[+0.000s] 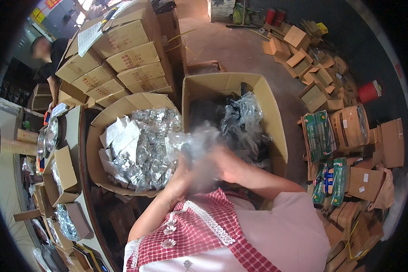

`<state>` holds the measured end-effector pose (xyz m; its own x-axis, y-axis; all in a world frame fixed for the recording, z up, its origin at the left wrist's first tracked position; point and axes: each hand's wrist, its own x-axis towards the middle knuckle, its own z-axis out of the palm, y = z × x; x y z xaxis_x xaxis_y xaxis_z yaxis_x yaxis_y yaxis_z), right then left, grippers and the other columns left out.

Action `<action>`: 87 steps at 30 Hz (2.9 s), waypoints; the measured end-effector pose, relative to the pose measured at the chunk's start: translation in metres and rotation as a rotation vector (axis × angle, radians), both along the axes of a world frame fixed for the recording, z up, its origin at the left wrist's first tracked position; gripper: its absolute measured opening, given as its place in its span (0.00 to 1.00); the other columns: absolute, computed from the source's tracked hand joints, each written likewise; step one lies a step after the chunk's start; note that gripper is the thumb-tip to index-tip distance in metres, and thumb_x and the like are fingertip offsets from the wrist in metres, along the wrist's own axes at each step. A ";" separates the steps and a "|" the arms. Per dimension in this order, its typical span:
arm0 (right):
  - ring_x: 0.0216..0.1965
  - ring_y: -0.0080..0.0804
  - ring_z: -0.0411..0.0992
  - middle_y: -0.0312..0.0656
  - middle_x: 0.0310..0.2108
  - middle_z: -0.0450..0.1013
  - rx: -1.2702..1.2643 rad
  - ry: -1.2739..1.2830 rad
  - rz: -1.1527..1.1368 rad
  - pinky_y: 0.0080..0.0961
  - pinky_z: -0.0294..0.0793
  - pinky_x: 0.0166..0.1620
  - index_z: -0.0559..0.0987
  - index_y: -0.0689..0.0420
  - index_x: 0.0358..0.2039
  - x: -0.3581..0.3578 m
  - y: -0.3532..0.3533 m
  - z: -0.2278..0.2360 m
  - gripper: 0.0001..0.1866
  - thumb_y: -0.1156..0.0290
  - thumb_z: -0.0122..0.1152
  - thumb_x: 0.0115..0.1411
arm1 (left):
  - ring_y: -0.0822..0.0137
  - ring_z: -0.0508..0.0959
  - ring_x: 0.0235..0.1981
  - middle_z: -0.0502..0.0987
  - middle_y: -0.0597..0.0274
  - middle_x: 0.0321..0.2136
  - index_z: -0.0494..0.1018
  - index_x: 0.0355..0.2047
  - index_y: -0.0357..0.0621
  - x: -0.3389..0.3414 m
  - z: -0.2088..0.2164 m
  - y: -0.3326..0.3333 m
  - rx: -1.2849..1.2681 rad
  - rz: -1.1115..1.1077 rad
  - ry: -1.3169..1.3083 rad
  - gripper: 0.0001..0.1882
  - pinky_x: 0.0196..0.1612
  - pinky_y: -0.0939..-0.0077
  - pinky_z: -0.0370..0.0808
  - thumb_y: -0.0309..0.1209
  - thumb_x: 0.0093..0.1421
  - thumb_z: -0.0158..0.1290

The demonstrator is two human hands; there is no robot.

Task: The person repeatedly picks up small hardware items wrapped in plastic, places them on a digital scale, and transfers them into cardboard boxes. They also handle black plastic components and bubble wrap, organizing them into boxes on a cluttered table.

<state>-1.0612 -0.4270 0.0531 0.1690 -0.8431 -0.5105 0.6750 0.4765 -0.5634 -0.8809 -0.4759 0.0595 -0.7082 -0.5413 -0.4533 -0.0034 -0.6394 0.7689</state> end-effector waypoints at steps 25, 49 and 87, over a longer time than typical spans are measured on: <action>0.64 0.58 0.62 0.52 0.55 0.72 -0.711 2.115 1.083 0.50 0.63 0.65 0.84 0.48 0.47 -0.057 -0.109 -0.194 0.22 0.68 0.64 0.48 | 0.64 0.73 0.37 0.72 0.61 0.37 0.69 0.50 0.37 0.113 -0.056 0.010 0.722 0.563 0.600 0.25 0.48 0.62 0.73 0.29 0.48 0.52; 0.64 0.50 0.62 0.45 0.58 0.70 -0.971 2.388 0.875 0.57 0.53 0.71 0.80 0.49 0.54 -0.056 -0.214 -0.246 0.29 0.64 0.64 0.47 | 0.54 0.76 0.39 0.75 0.54 0.38 0.69 0.48 0.35 0.101 -0.061 -0.004 0.507 0.751 0.292 0.25 0.48 0.56 0.77 0.30 0.48 0.51; 0.31 0.32 0.82 0.46 0.26 0.81 -0.255 1.398 0.245 0.29 0.77 0.36 0.83 0.61 0.26 -0.041 -0.187 -0.041 0.24 0.49 0.65 0.63 | 0.57 0.78 0.40 0.76 0.56 0.36 0.74 0.43 0.38 0.114 -0.078 0.009 0.321 0.868 0.561 0.20 0.52 0.54 0.75 0.38 0.54 0.56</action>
